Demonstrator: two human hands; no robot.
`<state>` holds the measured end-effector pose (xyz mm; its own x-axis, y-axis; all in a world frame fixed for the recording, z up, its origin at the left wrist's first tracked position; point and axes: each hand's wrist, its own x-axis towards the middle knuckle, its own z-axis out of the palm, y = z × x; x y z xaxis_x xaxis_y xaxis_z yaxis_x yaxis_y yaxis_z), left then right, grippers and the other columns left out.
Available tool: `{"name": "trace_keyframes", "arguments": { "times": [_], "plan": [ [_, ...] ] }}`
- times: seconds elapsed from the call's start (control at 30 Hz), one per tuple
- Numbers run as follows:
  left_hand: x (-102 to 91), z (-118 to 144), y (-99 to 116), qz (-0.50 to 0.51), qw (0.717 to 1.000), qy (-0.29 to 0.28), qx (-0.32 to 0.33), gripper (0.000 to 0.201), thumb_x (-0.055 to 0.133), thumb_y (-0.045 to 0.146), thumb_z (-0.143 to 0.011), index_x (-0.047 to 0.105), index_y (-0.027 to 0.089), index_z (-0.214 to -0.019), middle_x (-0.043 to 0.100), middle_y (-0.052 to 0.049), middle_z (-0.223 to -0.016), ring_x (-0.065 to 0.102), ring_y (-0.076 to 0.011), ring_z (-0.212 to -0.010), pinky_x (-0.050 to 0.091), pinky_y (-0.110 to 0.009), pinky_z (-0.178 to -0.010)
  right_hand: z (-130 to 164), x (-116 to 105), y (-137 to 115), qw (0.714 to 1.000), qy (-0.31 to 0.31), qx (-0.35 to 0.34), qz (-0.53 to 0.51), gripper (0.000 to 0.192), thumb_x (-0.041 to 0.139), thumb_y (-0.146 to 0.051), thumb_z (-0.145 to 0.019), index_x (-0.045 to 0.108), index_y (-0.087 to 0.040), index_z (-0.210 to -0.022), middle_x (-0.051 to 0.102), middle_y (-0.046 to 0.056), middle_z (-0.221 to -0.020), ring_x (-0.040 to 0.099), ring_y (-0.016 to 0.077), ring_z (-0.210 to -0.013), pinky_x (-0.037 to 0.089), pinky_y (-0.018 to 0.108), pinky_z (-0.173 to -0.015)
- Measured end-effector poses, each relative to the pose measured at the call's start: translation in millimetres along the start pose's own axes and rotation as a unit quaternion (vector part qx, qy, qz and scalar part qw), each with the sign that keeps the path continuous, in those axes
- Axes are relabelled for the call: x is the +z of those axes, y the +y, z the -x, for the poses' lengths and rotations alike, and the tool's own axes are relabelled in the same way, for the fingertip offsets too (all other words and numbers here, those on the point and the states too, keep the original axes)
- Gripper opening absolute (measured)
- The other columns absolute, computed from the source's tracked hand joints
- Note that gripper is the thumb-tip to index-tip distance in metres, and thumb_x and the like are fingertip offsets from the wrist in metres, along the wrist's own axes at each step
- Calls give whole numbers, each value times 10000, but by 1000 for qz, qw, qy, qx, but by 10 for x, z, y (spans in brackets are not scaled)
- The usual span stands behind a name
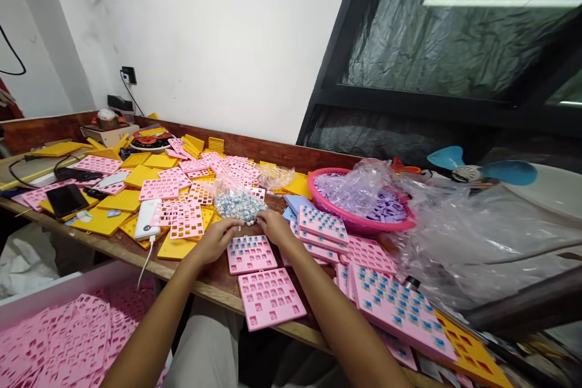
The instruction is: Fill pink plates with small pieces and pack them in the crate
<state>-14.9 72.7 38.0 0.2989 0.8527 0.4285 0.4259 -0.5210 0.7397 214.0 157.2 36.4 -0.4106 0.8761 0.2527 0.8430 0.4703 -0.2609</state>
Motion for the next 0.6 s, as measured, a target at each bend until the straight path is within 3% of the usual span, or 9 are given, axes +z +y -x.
{"name": "trace_keyframes", "arguments": {
  "times": [0.13,0.3,0.47,0.6],
  "plan": [
    [32,210,100,-9,1000,3,-11,334,408,323,-1018,649,230,-1230,688,-67,-1211,638,-196,-1090,503,-343,-968,321,-128,21,993,23,-65,-95,196,584,-179,-923,753,-190,-1022,729,75,-1016,660,200,-959,470,301,-883],
    [125,335,156,-72,997,-18,-15,274,449,315,-1010,664,234,-1158,695,-58,-1144,640,-197,-1068,498,-326,-938,681,-104,2,980,19,-39,-196,165,626,-150,-881,741,-183,-994,749,52,-973,674,192,-886,492,294,-827],
    [226,404,224,-158,987,4,-24,225,499,353,-997,672,216,-1038,688,-62,-1054,649,-201,-986,503,-330,-894,724,32,13,978,19,-44,-202,151,672,-169,-867,763,-186,-987,740,58,-962,672,187,-863,492,292,-810],
    [342,415,283,-198,980,9,-15,233,476,325,-1010,669,242,-1110,669,-60,-1100,635,-199,-1033,493,-329,-917,666,105,17,983,38,-45,-174,144,696,-160,-858,782,-187,-970,732,69,-974,671,191,-915,489,295,-856]
  ]
}}
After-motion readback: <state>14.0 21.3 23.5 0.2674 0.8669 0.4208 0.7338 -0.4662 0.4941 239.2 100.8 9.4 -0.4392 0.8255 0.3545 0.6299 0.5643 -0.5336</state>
